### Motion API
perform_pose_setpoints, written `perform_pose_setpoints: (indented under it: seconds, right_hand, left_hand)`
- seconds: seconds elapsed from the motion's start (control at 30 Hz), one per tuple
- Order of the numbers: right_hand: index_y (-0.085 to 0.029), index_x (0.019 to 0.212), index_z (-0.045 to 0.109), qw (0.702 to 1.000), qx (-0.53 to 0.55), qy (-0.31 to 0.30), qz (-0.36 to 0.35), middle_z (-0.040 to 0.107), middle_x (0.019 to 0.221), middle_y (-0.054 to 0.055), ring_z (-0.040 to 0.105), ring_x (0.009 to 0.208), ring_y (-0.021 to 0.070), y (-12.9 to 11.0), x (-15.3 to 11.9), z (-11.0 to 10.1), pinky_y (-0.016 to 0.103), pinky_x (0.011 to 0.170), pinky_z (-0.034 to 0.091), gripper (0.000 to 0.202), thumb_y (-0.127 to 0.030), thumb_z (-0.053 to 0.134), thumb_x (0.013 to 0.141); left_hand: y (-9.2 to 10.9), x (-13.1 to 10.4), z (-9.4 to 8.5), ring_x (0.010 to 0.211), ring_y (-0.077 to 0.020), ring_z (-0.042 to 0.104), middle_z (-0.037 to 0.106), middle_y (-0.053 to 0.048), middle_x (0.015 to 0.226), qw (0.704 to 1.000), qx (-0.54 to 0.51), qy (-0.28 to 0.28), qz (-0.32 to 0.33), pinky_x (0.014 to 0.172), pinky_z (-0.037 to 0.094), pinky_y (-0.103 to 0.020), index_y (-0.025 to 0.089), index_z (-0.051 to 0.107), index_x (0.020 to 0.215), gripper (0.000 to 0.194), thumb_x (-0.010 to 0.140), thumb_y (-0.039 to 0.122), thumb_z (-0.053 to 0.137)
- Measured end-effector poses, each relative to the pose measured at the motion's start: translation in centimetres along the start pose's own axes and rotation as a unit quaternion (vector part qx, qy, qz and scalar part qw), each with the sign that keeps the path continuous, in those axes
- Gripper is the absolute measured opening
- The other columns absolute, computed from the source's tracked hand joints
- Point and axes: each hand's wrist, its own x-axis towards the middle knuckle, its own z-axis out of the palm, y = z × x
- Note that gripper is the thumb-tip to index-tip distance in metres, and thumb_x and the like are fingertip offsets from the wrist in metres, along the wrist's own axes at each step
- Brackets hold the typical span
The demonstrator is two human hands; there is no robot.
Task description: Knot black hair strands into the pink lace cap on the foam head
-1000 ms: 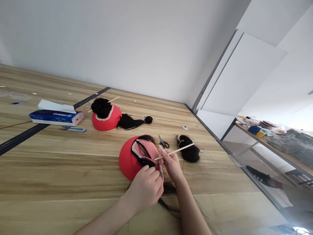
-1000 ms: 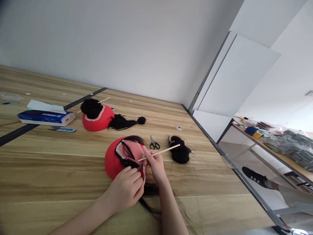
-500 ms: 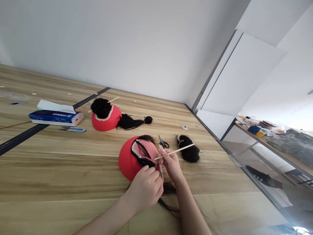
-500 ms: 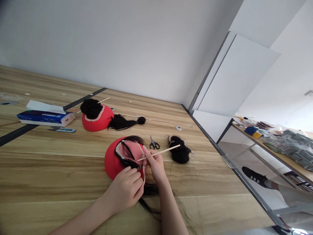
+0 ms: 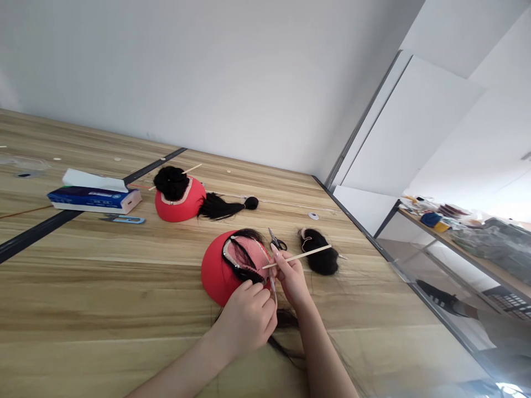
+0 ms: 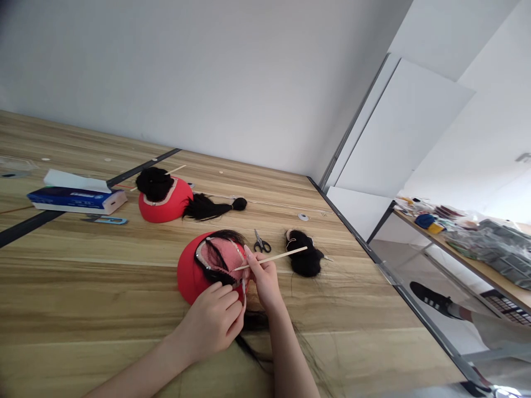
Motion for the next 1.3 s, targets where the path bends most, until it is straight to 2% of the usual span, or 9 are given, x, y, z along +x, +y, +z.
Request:
perform_pose_setpoints:
  seconds: [0.27,0.5,0.67,0.87,1.0,1.1,1.2,1.3]
  right_hand:
    - [-0.017,0.068,0.065,1.000,0.018,0.003,-0.006,0.055,0.048,-0.005,0.048,0.040,0.0070,0.0,0.1,0.1,0.018,0.039,0.038,0.027,-0.038,0.071,0.083]
    - [-0.017,0.064,0.062,0.999,0.039,0.006,-0.001,0.056,0.048,-0.004,0.050,0.041,0.0078,-0.7,-0.1,0.4,0.019,0.042,0.041,0.033,-0.043,0.073,0.080]
    - [-0.016,0.066,0.064,0.999,0.041,0.004,0.002,0.060,0.053,-0.002,0.056,0.049,0.0102,-1.1,-0.2,0.4,0.019,0.045,0.042,0.033,-0.044,0.074,0.079]
    - [-0.017,0.064,0.065,0.999,0.026,-0.001,-0.029,0.067,0.063,0.002,0.061,0.058,0.0128,-1.2,-0.1,0.4,0.023,0.054,0.048,0.033,-0.043,0.072,0.081]
    - [-0.017,0.065,0.066,0.999,0.014,0.010,-0.045,0.068,0.065,0.003,0.065,0.065,0.0155,-1.3,-0.1,0.5,0.023,0.052,0.049,0.032,-0.043,0.071,0.083]
    - [-0.017,0.066,0.066,0.999,0.027,0.004,-0.040,0.065,0.061,0.002,0.067,0.067,0.0166,-1.4,-0.1,0.5,0.021,0.047,0.049,0.030,-0.042,0.071,0.083]
    - [-0.018,0.069,0.065,0.998,0.054,0.006,-0.022,0.060,0.055,-0.002,0.066,0.058,0.0155,-1.2,-0.1,0.4,0.020,0.042,0.050,0.030,-0.044,0.073,0.081]
    - [-0.018,0.073,0.063,0.997,0.081,0.006,-0.014,0.059,0.055,-0.004,0.072,0.061,0.0182,-0.9,-0.1,0.1,0.023,0.046,0.056,0.031,-0.047,0.074,0.079]
  left_hand:
    - [0.1,0.0,0.0,0.064,-0.0184,0.044,0.053,-0.002,0.064,1.000,-0.008,-0.004,-0.006,0.062,0.028,-0.035,0.017,0.054,0.064,0.019,0.083,0.013,0.051]
    - [0.2,0.1,-0.1,0.064,-0.0181,0.044,0.053,-0.002,0.063,1.000,-0.017,0.003,-0.011,0.062,0.028,-0.034,0.017,0.054,0.063,0.020,0.083,0.013,0.051]
    - [0.2,0.2,-0.2,0.063,-0.0182,0.044,0.054,-0.002,0.064,1.000,-0.026,0.000,-0.011,0.061,0.029,-0.034,0.017,0.054,0.064,0.019,0.083,0.012,0.051]
    - [0.2,0.1,-0.1,0.062,-0.0180,0.044,0.053,-0.002,0.063,1.000,-0.025,-0.003,-0.013,0.060,0.029,-0.035,0.017,0.054,0.064,0.020,0.083,0.011,0.051]
    - [0.1,0.0,0.0,0.062,-0.0179,0.044,0.053,-0.002,0.063,1.000,-0.023,-0.009,-0.007,0.059,0.029,-0.035,0.017,0.054,0.064,0.021,0.084,0.012,0.051]
    - [0.1,0.0,0.0,0.063,-0.0180,0.044,0.054,-0.002,0.063,1.000,-0.024,-0.011,-0.002,0.060,0.029,-0.034,0.017,0.053,0.064,0.021,0.084,0.012,0.050]
    - [0.2,0.0,-0.1,0.063,-0.0179,0.044,0.054,-0.002,0.063,0.999,-0.036,-0.018,0.010,0.060,0.030,-0.034,0.017,0.053,0.063,0.022,0.085,0.013,0.050]
    - [0.3,0.0,-0.1,0.062,-0.0176,0.043,0.053,-0.002,0.063,0.998,-0.052,-0.029,0.034,0.059,0.028,-0.033,0.017,0.051,0.062,0.024,0.086,0.014,0.050]
